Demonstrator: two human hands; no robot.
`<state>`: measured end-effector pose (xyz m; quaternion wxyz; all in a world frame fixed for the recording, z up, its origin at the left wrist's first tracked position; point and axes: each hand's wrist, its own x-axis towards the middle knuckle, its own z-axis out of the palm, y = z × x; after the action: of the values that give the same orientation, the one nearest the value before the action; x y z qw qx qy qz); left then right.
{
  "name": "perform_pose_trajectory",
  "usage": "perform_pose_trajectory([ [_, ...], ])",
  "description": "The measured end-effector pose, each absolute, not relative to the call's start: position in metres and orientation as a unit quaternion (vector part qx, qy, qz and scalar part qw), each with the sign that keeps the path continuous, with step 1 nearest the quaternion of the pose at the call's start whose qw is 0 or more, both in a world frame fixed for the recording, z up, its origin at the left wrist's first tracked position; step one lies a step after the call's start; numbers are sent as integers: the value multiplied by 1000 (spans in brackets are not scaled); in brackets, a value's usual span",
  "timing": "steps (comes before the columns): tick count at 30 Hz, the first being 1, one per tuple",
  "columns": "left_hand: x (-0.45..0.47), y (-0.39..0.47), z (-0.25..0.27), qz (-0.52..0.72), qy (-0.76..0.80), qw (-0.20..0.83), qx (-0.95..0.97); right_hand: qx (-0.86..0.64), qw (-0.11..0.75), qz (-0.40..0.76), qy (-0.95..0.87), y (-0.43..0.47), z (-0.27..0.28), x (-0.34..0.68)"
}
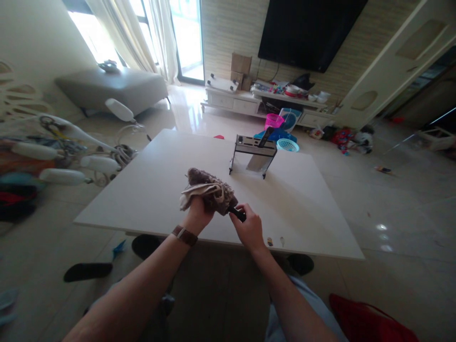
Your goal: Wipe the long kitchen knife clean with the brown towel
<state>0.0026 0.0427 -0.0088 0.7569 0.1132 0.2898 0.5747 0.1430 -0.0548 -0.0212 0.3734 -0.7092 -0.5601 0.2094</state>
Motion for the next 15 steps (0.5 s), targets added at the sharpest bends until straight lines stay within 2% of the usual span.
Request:
perform_pose_trajectory([
  [6,3,42,-21,528,320,775,138,-690,380,224,-574,-56,-22,145],
  [11,3,46,-20,560,282,765,146,-683,385,224,-578,-56,-20,147],
  [15,3,47,-11,591,234,755,162,-702,345,209,-586,-56,-20,149],
])
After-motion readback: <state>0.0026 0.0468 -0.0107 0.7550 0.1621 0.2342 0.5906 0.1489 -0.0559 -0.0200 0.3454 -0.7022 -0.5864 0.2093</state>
